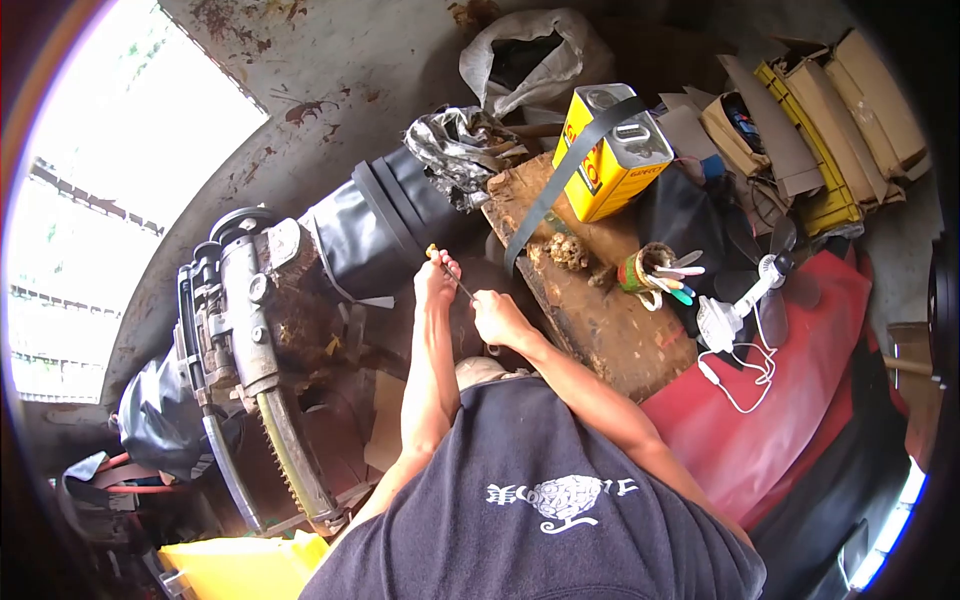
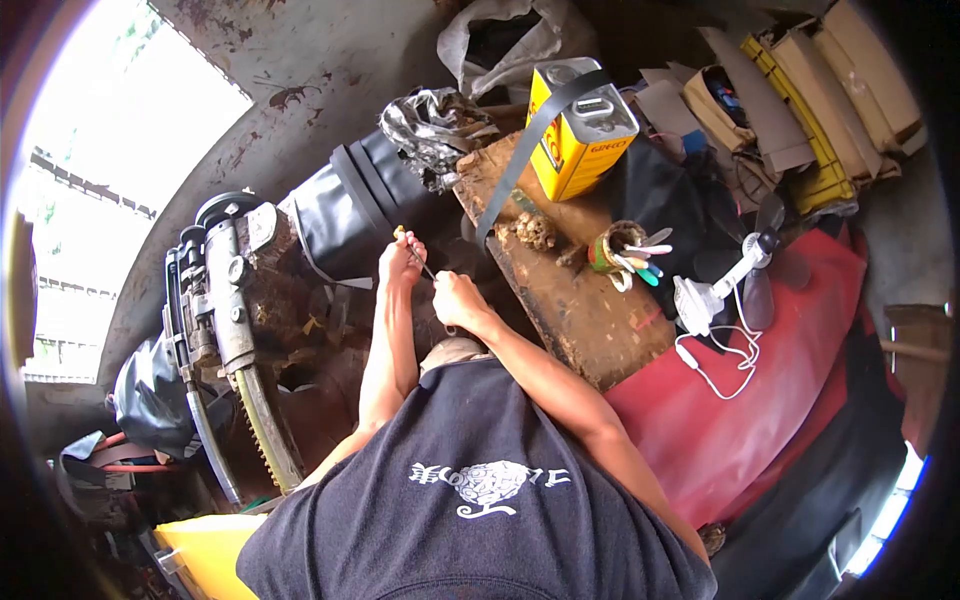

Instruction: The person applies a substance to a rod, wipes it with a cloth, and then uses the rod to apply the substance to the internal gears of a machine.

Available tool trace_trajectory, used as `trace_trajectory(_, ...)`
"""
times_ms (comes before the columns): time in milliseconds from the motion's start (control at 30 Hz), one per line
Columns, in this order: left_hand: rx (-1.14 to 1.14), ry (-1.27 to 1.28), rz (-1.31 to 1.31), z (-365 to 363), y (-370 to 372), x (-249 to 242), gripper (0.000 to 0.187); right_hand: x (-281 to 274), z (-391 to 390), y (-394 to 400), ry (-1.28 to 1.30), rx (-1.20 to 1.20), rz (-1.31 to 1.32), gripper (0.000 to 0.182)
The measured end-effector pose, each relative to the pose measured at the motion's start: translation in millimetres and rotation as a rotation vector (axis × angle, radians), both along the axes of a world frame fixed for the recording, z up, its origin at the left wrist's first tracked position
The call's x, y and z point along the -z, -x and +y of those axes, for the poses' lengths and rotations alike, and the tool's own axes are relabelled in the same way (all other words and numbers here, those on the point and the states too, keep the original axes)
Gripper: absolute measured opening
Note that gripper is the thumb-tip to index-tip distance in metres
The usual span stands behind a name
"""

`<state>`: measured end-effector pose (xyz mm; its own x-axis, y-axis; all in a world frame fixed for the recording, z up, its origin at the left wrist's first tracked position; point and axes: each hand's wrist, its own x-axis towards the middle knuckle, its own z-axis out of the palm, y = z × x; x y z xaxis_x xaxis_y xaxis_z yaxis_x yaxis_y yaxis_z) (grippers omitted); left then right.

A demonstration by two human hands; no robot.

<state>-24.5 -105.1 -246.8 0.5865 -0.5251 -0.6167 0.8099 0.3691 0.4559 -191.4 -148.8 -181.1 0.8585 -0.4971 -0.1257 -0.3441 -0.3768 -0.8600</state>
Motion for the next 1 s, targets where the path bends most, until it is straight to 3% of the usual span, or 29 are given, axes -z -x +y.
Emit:
trace_trajectory(367, -0.07, -0.227, -0.047, -0.8, 3.2, 15.2, 0.022, -39.8, 8.6, 7.8, 0.254, -0.129, 0.301, 0.017)
trace_trajectory(533, -0.056, -0.355, -0.141, -4.9, 0.2, 17.4, 0.018, -34.8, 10.2, 16.7, 0.308, -0.111, 0.221, 0.016)
trace_trajectory(633, -0.025, -0.358, -0.245, -6.8, 3.5, 12.4, 0.02, -36.1, 9.0, 22.9, 0.279, -0.084, 0.222, 0.016)
trace_trajectory(1000, 0.023, -0.259, -0.258, -22.5, 8.4, 13.3, 0.016, -51.5, 6.1, 57.7, 0.217, -0.006, 0.251, 0.015)
